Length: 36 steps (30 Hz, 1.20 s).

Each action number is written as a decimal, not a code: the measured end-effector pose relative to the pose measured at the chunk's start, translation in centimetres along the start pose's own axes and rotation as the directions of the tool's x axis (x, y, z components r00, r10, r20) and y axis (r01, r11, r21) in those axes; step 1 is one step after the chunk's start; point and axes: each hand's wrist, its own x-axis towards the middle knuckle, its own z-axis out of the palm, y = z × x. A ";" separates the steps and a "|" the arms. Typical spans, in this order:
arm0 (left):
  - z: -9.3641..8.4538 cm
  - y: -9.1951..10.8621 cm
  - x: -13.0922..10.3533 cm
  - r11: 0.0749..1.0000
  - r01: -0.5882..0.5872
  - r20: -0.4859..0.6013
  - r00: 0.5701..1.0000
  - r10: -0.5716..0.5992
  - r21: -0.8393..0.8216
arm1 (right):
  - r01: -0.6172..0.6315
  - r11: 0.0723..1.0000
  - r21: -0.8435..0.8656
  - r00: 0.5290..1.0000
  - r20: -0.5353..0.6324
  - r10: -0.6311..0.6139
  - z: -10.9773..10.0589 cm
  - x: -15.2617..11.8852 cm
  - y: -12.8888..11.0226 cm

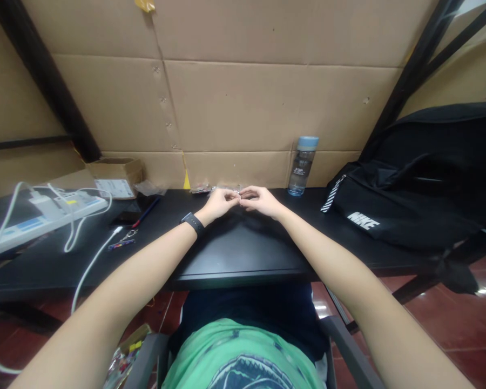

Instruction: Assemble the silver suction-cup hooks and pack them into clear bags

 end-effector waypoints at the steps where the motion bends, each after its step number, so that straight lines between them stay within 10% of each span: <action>1: 0.0 0.0 0.0 1.000 0.003 0.001 1.000 -0.003 -0.001 | 0.003 1.000 0.001 1.000 -0.002 -0.003 0.0 0.0 0.0; 36: 0.0 1.0 -0.6 0.977 -0.073 0.009 0.997 0.072 0.199 | -0.052 0.994 0.096 0.997 -0.044 0.057 0.2 0.0 0.1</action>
